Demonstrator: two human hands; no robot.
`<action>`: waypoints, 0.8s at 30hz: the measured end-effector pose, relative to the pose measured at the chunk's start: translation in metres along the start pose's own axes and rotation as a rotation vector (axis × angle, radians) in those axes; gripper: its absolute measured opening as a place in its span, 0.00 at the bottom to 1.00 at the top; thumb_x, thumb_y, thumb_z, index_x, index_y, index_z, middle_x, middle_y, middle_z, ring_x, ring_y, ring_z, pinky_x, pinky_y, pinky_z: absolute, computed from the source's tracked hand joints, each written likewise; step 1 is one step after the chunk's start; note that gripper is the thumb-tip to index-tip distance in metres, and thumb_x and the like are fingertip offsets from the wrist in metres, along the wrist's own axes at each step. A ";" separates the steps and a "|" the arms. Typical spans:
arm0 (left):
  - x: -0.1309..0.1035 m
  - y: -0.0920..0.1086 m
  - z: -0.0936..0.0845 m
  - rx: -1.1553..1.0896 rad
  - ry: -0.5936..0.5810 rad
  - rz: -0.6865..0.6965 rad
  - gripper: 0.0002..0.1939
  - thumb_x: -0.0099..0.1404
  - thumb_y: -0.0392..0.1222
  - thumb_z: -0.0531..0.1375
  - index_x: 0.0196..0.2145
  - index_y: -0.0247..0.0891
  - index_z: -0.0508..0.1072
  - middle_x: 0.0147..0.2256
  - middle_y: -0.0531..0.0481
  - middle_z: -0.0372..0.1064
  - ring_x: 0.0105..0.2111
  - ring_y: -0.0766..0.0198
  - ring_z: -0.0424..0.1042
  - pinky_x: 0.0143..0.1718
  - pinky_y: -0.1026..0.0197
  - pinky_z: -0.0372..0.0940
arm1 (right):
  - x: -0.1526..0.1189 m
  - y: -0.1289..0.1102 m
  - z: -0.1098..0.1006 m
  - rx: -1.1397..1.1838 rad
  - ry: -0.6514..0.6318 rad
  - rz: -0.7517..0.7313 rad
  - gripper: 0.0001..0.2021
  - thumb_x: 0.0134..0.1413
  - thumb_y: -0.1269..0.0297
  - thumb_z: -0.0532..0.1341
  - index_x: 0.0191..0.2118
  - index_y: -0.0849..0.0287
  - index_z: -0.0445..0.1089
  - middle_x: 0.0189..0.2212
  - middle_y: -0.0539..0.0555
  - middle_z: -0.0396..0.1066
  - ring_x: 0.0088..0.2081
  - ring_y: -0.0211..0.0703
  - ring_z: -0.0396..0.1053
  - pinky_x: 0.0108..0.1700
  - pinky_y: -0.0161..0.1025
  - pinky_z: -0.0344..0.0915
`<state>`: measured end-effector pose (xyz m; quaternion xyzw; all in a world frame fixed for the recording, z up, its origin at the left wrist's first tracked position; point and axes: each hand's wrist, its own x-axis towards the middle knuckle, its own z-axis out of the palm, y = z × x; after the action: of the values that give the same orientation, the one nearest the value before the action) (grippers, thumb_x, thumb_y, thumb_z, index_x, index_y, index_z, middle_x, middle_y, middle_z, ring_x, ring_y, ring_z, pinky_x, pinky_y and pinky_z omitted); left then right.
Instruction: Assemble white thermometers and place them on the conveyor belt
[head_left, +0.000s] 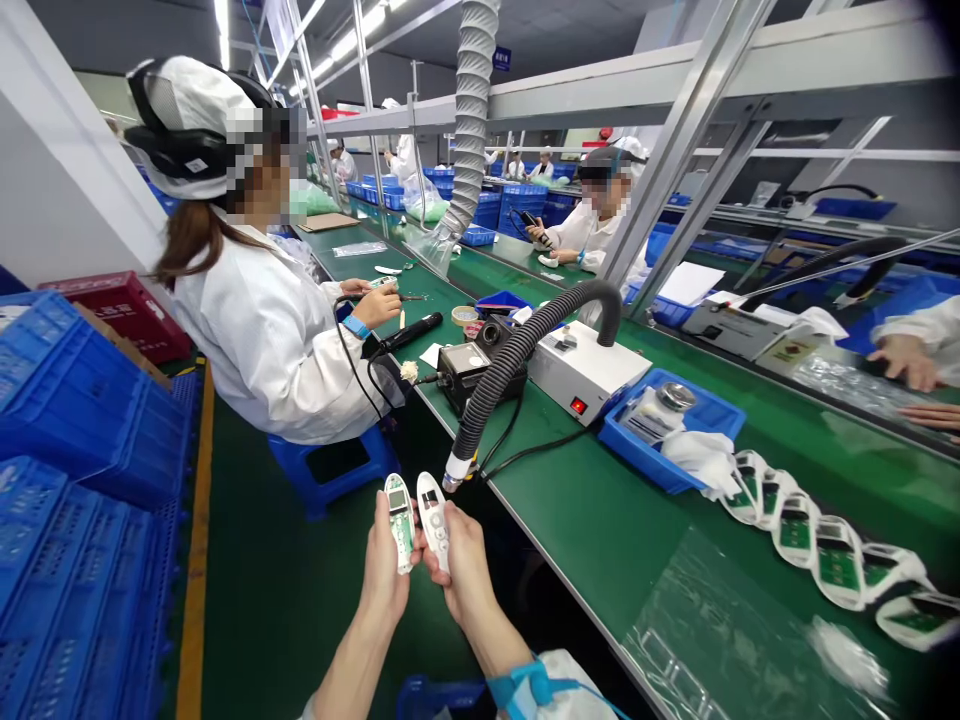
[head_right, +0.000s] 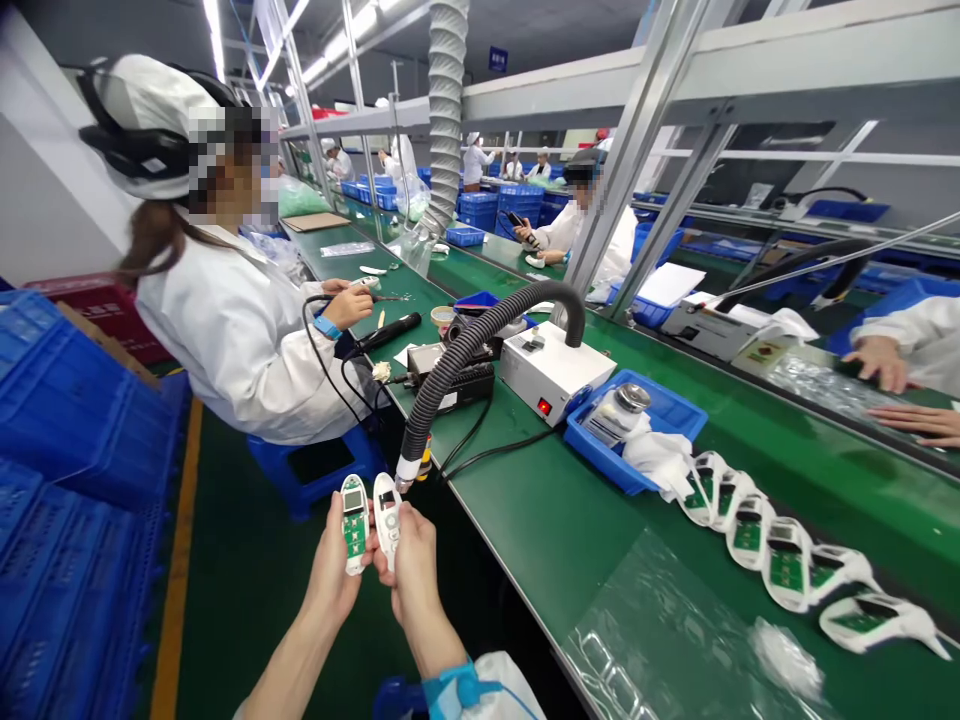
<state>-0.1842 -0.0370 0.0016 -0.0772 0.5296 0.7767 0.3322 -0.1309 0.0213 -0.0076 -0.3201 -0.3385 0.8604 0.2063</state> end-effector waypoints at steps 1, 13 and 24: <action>0.000 0.001 -0.002 -0.002 0.006 0.004 0.27 0.60 0.64 0.56 0.32 0.32 0.72 0.19 0.52 0.67 0.15 0.72 0.61 0.13 0.72 0.52 | 0.000 0.001 0.002 0.000 -0.005 0.002 0.28 0.43 0.40 0.62 0.33 0.65 0.68 0.15 0.50 0.67 0.11 0.30 0.56 0.09 0.25 0.38; -0.002 -0.018 0.019 0.143 -0.162 -0.042 0.25 0.60 0.63 0.57 0.25 0.35 0.69 0.15 0.56 0.61 0.13 0.72 0.57 0.13 0.70 0.53 | -0.037 0.003 -0.051 -0.035 0.089 -0.022 0.31 0.44 0.37 0.63 0.35 0.67 0.69 0.15 0.50 0.67 0.10 0.28 0.54 0.09 0.24 0.39; -0.049 -0.054 0.009 0.145 -0.220 -0.261 0.25 0.59 0.62 0.59 0.36 0.33 0.74 0.27 0.51 0.67 0.19 0.72 0.61 0.16 0.69 0.56 | -0.126 -0.011 -0.112 0.394 0.058 0.042 0.23 0.45 0.51 0.71 0.34 0.71 0.76 0.30 0.62 0.75 0.28 0.44 0.72 0.29 0.36 0.67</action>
<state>-0.1120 -0.0385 -0.0130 -0.0356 0.5300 0.6905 0.4910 0.0374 0.0071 -0.0109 -0.3051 -0.1508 0.9046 0.2565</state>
